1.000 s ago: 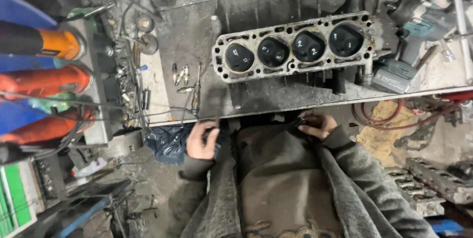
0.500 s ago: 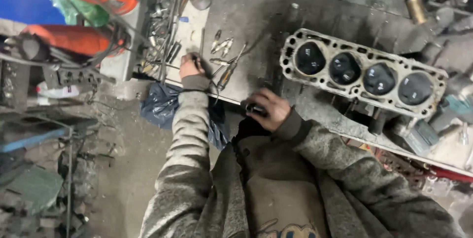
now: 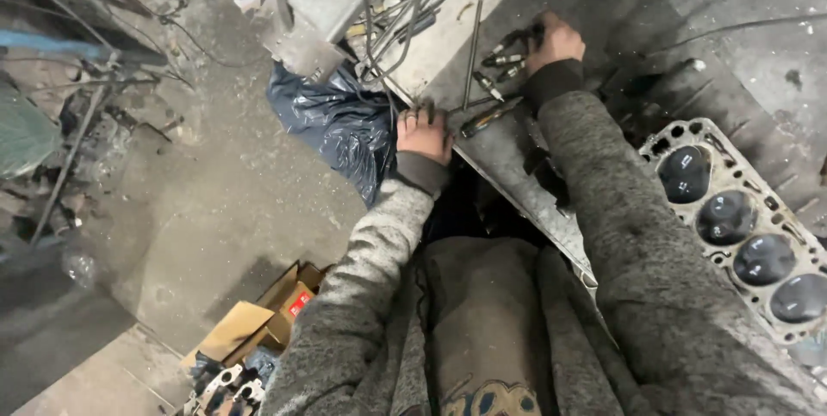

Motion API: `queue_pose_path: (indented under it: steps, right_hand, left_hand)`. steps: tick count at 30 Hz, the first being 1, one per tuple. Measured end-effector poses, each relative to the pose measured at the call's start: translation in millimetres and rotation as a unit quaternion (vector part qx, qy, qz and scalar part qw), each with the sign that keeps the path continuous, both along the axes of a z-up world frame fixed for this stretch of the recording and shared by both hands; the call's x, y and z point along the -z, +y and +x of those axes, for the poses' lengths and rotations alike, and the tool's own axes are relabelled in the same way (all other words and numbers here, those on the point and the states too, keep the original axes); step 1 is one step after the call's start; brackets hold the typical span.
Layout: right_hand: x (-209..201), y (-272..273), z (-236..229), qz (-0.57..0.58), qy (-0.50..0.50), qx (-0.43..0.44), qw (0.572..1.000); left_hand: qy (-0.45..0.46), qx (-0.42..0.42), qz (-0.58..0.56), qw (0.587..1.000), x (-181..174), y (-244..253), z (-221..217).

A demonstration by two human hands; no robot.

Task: The person stands at a workbench with a disassembled engine cylinder head. They use a marker to write numbers on the cylinder bores, handle spark plugs and small parts on the bench, wipe the head with a cloth, and tap around the valve area with a hammer while steadying the head by hand.

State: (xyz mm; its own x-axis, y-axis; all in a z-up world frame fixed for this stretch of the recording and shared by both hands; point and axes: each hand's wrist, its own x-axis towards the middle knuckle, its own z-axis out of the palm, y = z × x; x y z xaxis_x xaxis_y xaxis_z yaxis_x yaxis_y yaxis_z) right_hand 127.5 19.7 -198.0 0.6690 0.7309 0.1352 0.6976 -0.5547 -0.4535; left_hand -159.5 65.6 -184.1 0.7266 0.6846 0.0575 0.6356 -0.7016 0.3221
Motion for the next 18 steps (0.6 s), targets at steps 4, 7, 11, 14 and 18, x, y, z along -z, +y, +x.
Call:
queue_pose_path:
  steps: [4, 7, 11, 14, 18]
  right_hand:
    - [-20.7, -4.1, -16.3, 0.011, 0.007, 0.020, 1.000]
    - [-74.8, -43.0, -58.3, 0.134, 0.015, -0.002, 0.991]
    - [-224.4, -134.6, -123.5, 0.119, 0.252, -0.166, 0.946]
    - [-265.2, -205.8, -138.7, 0.101, 0.222, -0.188, 0.951]
    - [-276.8, -315.4, -148.6, 0.068, 0.219, 0.005, 0.973]
  left_hand:
    - [0.008, 0.018, -0.026, 0.999, -11.8, -10.1, -16.0]
    - [-0.025, 0.041, -0.066, 0.997, -34.5, -17.9, -11.5]
    - [-0.182, 0.096, -0.195, 0.959, -75.6, -33.0, 18.9]
    - [-0.243, 0.206, -0.217, 0.923, -123.7, -36.6, 51.0]
    - [-0.250, 0.356, -0.162, 0.885, -142.7, -29.2, 94.8]
